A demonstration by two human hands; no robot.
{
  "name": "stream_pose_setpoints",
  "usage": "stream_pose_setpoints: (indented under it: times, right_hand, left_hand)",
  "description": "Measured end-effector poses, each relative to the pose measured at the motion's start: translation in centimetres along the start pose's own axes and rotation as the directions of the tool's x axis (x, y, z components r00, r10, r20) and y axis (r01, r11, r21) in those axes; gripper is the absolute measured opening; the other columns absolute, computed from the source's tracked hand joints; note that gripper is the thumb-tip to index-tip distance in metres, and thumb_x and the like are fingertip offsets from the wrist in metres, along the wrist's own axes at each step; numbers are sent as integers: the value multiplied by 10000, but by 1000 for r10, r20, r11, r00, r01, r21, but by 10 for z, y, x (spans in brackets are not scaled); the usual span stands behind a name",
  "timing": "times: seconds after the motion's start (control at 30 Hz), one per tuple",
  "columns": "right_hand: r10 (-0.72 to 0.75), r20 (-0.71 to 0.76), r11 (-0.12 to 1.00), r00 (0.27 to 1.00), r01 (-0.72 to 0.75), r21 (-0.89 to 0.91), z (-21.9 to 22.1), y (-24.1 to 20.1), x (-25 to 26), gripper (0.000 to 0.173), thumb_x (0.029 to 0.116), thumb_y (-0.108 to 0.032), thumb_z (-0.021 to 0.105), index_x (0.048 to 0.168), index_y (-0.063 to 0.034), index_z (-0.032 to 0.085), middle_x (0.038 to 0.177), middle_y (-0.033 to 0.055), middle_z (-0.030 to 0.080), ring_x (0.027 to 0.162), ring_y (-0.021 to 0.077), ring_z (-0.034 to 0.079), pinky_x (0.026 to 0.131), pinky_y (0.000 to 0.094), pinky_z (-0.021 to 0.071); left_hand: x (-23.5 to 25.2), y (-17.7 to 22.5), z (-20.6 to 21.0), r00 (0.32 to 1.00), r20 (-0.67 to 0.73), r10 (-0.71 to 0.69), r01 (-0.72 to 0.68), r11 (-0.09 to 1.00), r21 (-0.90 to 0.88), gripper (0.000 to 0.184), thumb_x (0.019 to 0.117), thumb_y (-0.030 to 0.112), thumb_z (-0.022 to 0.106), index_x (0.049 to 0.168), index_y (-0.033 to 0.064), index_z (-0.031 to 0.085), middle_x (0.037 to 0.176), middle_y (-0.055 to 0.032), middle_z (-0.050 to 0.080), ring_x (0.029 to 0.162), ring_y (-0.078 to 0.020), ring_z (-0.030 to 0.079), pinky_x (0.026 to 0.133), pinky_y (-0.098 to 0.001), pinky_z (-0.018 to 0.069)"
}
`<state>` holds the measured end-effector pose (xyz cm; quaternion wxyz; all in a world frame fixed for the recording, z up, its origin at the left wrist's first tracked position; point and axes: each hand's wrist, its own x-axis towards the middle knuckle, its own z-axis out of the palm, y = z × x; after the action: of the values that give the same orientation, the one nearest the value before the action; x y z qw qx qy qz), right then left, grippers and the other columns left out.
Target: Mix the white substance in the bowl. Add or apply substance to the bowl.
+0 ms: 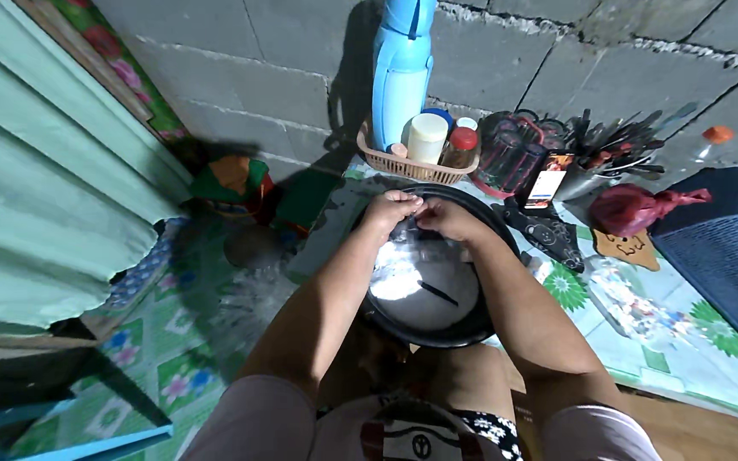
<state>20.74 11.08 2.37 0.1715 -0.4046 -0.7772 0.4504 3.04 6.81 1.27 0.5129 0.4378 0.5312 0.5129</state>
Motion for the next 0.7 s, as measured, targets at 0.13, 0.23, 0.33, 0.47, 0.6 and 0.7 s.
stream_pose_setpoints:
  times: [0.13, 0.23, 0.33, 0.47, 0.6, 0.7]
  right_hand:
    - [-295, -372, 955, 880, 262, -138, -10, -4, -5, 231, 815, 71, 671, 1038, 33, 622, 1134, 188, 628, 1076, 277, 616, 925, 451, 530]
    - [-477, -401, 878, 782, 408, -249, -6, -6, -5, 186, 773, 52, 686, 949, -7, 700, 1239, 198, 641, 1290, 354, 524, 1106, 528, 412]
    - [-478, -416, 874, 774, 372, -311, 0, -11, -6, 202, 768, 50, 678, 947, -29, 728, 1300, 196, 621, 1297, 374, 510, 1116, 546, 390]
    - [-441, -443, 887, 781, 304, -347, 0, -11, -5, 174, 766, 58, 663, 889, -52, 716, 1310, 168, 623, 1282, 360, 513, 1094, 541, 398]
    - [-394, -405, 900, 825, 258, -350, 0, -12, -5, 99, 785, -11, 708, 864, -71, 717, 1327, 147, 611, 1304, 360, 493, 1104, 578, 382]
    - [-392, -415, 900, 821, 248, -359, -1, -8, -2, 64, 825, -117, 738, 800, -71, 701, 1277, 136, 630, 1248, 353, 523, 1060, 579, 409]
  left_hand:
    - [2, -2, 0, 999, -14, 52, -51, 995, 91, 212, 904, 158, 794, 1041, 14, 719, 1038, -110, 710, 972, -189, 655, 911, -404, 545]
    - [3, -2, 0, 998, -14, 65, -62, 986, 155, 199, 902, 148, 791, 1032, 16, 720, 1035, -120, 711, 983, -199, 661, 919, -418, 545]
    - [2, -2, 2, 997, -13, 70, -66, 973, 222, 171, 893, 121, 780, 1021, 22, 725, 1024, -120, 707, 971, -199, 658, 902, -424, 546]
    - [0, 1, 3, 997, -8, 78, -73, 961, 265, 154, 897, 124, 782, 1001, 24, 727, 992, -106, 714, 935, -181, 662, 873, -405, 547]
    - [0, 0, 3, 996, 8, 92, -89, 937, 338, 171, 902, 140, 776, 1026, 30, 732, 993, -108, 717, 929, -191, 670, 873, -418, 556]
    - [1, -1, 5, 991, 23, 133, -131, 904, 406, 182, 878, 156, 796, 1007, 43, 738, 965, -91, 728, 904, -181, 682, 854, -422, 564]
